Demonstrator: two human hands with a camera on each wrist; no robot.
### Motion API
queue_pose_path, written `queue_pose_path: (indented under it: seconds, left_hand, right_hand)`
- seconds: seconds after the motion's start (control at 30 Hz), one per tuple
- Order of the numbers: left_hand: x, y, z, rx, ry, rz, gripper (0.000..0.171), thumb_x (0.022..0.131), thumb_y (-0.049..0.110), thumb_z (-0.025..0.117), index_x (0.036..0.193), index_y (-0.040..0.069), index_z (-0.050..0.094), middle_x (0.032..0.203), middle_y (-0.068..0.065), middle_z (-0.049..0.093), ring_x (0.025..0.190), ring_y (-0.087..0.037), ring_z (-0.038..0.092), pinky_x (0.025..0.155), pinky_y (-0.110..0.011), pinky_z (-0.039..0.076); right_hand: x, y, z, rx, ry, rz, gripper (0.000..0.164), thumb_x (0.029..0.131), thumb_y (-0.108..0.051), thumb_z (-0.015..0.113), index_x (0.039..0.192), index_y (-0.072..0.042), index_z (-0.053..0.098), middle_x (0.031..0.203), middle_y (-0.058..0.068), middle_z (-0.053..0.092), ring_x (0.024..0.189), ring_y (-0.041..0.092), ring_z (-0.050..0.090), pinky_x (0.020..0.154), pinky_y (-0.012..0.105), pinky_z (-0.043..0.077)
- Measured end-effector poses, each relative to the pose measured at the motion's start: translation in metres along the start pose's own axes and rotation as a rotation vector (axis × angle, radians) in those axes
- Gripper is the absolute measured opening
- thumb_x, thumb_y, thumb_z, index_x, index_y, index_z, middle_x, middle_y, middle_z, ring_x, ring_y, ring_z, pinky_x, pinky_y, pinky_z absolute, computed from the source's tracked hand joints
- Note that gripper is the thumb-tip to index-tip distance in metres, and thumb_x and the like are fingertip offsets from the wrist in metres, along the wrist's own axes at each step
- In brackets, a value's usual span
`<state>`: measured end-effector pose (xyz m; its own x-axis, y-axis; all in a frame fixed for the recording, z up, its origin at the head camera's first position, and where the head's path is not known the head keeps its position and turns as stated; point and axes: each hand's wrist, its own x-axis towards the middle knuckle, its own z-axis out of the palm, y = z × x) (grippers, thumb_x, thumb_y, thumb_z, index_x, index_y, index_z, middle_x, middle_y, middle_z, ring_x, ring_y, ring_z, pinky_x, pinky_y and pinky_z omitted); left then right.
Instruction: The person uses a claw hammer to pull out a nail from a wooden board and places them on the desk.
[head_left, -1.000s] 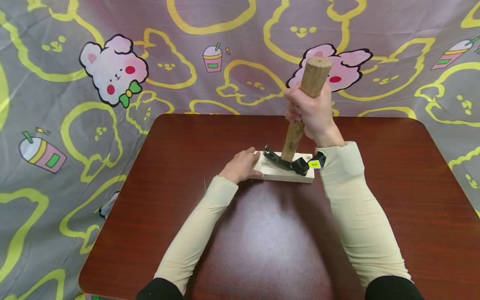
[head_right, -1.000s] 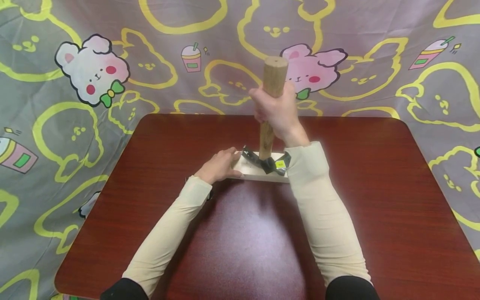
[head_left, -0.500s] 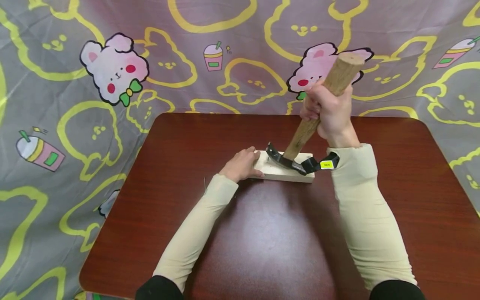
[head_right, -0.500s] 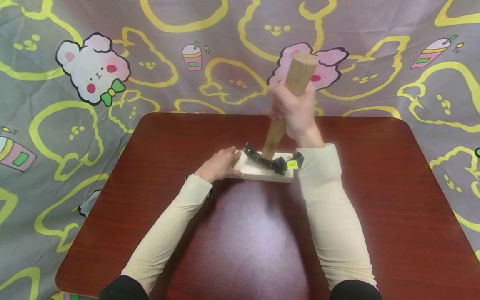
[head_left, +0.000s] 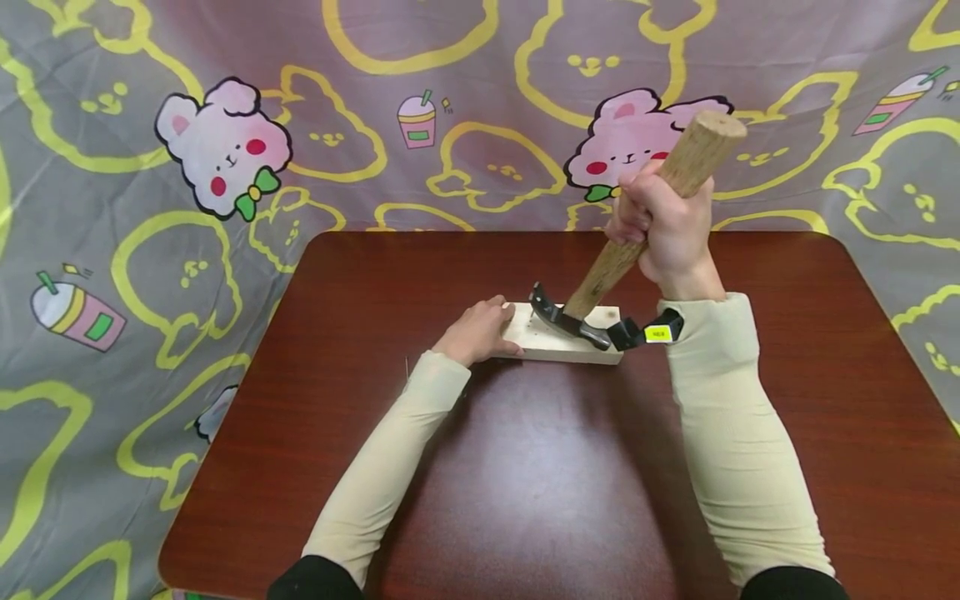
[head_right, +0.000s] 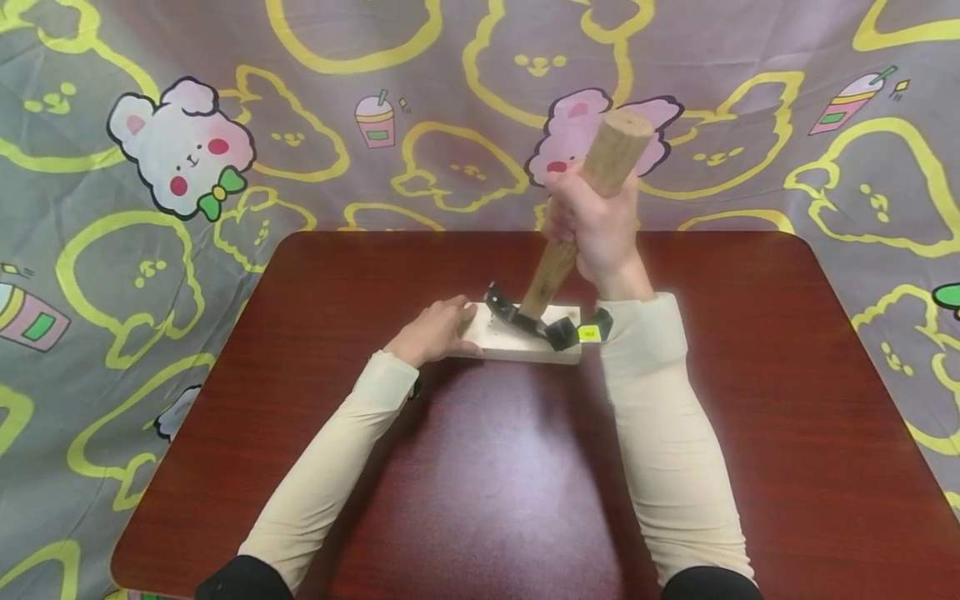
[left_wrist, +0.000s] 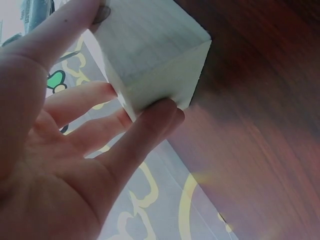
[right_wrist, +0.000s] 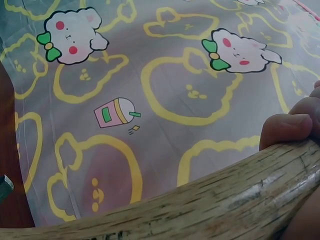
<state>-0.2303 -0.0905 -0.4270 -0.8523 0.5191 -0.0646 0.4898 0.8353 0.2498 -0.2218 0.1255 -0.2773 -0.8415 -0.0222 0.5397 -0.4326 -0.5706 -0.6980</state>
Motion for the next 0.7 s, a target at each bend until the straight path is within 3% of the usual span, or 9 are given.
queue_pose_path:
  seconds: [0.3,0.53,0.7]
  left_hand:
    - [-0.002,0.001,-0.001,-0.005,0.008,0.005,0.053,0.073,0.039,0.082,0.109,0.005,0.062,0.109,-0.011,0.057,0.091,-0.031,0.063,0.084,-0.041,0.053]
    - [-0.002,-0.001,0.001,-0.011,0.015,-0.007,0.054,0.073,0.041,0.082,0.111,0.008,0.062,0.112,-0.01,0.058,0.093,-0.03,0.063,0.084,-0.042,0.053]
    - [-0.004,0.0,0.0,-0.019,0.004,-0.039,0.062,0.074,0.043,0.081,0.122,0.011,0.06,0.122,-0.009,0.057,0.1,-0.03,0.063,0.088,-0.043,0.052]
  right_hand:
    - [-0.001,0.0,0.002,0.023,-0.035,0.007,0.028,0.08,0.01,0.046,0.055,0.0,0.04,0.041,0.003,0.028,0.035,0.016,0.02,0.035,0.029,0.017]
    - [-0.005,-0.001,0.004,-0.033,-0.043,-0.019,0.027,0.08,0.009,0.045,0.055,-0.001,0.042,0.041,0.003,0.029,0.035,0.016,0.022,0.035,0.029,0.019]
    - [-0.015,-0.003,0.01,-0.04,-0.042,-0.031,0.023,0.079,0.009,0.049,0.058,0.0,0.046,0.041,0.004,0.033,0.035,0.017,0.024,0.035,0.029,0.023]
